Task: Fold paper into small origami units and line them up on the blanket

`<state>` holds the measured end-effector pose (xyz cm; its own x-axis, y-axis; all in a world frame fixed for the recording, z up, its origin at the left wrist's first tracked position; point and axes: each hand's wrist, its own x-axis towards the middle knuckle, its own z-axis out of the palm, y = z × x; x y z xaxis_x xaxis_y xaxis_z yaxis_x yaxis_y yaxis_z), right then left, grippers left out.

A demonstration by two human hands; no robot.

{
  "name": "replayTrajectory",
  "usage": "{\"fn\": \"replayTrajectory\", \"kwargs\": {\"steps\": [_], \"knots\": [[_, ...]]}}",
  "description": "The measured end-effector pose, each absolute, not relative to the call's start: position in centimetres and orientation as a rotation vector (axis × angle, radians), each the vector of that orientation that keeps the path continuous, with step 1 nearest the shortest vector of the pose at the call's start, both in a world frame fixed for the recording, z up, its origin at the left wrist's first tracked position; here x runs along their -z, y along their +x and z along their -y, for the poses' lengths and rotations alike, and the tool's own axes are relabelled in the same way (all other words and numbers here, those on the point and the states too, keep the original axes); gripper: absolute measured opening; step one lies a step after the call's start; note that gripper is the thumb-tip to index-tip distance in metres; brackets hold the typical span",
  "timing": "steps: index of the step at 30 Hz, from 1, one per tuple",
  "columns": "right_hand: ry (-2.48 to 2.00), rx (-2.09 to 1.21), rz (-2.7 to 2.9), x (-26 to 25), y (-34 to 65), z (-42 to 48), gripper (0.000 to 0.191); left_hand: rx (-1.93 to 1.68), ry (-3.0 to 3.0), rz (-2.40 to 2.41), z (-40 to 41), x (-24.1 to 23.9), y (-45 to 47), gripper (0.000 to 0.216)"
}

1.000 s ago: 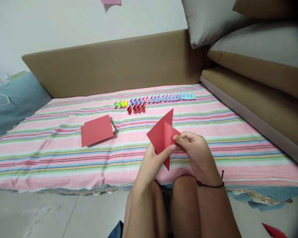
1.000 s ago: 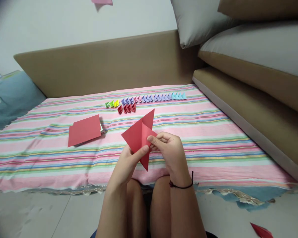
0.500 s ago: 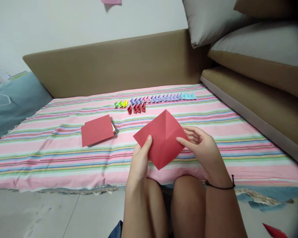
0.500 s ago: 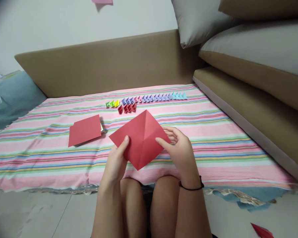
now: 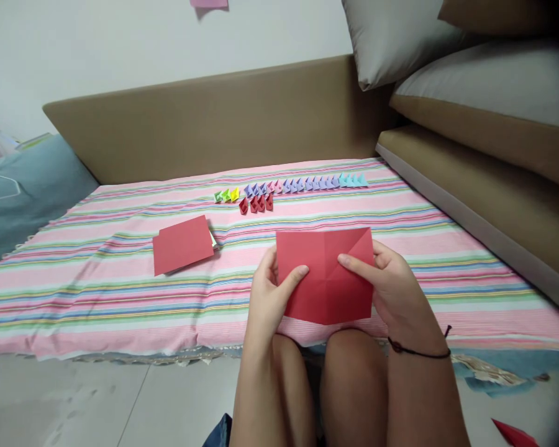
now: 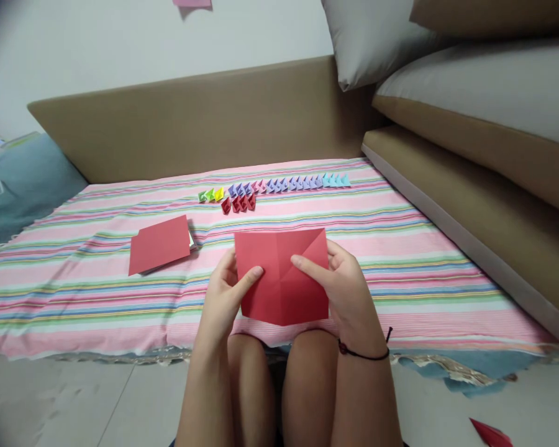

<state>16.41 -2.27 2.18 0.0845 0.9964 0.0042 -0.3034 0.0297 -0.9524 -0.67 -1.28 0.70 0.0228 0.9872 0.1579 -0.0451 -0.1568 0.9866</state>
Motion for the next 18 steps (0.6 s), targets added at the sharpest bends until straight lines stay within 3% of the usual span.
{"fn": "replayTrajectory", "kwargs": {"steps": [2,6,14,18], "knots": [[-1.0,-1.086,0.847,-2.1,15.9,2.0,0.031,-1.509,1.343,-1.257,0.9,-0.5,-0.4,0.059],[-1.005,-0.766,0.773,-1.8,14.8,1.6,0.029,-1.527,1.306,-1.406,1.0,-0.5,-0.1,0.034],[-0.935,-0.8,1.269,-2.7,13.8,2.5,0.022,-1.243,0.977,-0.494,1.9,-1.1,1.1,0.058],[-0.805,-0.492,1.554,-3.4,14.0,3.1,0.02,-1.289,0.943,-0.447,2.2,-1.3,0.9,0.057]]}}
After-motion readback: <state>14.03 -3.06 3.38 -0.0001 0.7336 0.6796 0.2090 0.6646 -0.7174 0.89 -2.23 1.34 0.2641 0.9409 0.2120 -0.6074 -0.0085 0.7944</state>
